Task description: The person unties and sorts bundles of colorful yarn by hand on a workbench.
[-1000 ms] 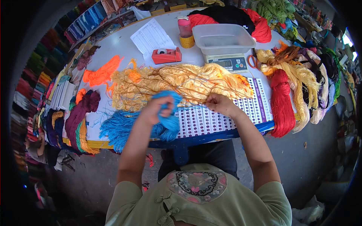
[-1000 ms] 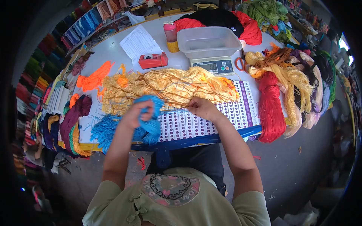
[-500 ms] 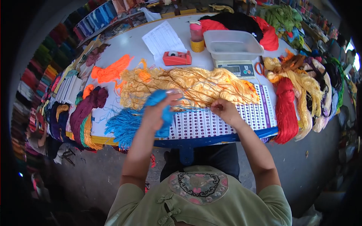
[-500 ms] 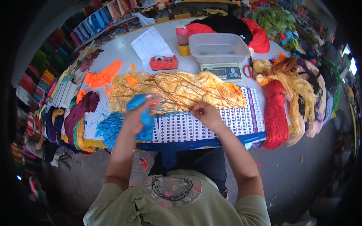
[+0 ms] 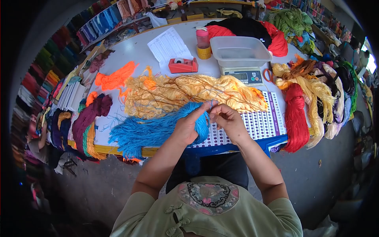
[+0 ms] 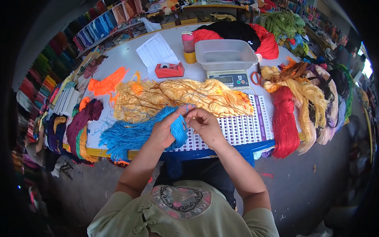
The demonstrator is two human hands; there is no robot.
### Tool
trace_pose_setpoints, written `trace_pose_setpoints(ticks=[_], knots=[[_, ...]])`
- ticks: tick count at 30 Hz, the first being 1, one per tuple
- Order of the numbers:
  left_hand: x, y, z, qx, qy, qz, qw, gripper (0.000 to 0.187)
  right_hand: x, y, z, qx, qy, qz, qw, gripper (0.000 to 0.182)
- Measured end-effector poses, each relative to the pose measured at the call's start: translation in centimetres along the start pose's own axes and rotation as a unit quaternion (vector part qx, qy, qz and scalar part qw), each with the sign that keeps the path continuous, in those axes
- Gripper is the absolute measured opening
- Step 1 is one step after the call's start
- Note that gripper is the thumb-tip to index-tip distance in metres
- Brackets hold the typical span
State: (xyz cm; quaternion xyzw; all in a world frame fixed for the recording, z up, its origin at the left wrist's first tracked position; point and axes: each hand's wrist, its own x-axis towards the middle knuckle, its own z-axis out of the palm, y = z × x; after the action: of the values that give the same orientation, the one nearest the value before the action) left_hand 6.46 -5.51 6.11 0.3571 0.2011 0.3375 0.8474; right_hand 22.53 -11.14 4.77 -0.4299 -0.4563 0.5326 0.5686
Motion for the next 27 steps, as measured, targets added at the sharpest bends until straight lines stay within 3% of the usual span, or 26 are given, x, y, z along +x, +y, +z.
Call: trace_pose_setpoints(ticks=[5, 7, 16, 22, 27], knots=[[0.1, -1.1, 0.5, 0.065, 0.062, 0.049, 0.995, 0.038, 0.7, 1.4, 0.5, -0.059, 0.03, -0.072, 0.995, 0.008], [0.2, -0.9, 0.7, 0.029, 0.06, 0.042, 0.997, 0.038, 0.9, 1.5, 0.5, -0.047, 0.018, -0.095, 0.994, 0.006], [1.0, -1.1, -0.7, -0.066, 0.045, 0.037, 0.996, 0.036, 0.3, 1.1, -0.2, -0.032, -0.001, -0.03, 0.999, 0.009], [1.2, -1.0, -1.4, -0.066, 0.055, 0.023, 0.996, 0.036, 0.3, 1.5, 0.1, 0.001, 0.059, -0.022, 0.998, 0.008], [1.0, -1.1, -0.8, -0.042, 0.048, 0.014, 0.998, 0.04, 0.8, 1.9, -0.4, -0.161, 0.047, -0.08, 0.983, 0.011]])
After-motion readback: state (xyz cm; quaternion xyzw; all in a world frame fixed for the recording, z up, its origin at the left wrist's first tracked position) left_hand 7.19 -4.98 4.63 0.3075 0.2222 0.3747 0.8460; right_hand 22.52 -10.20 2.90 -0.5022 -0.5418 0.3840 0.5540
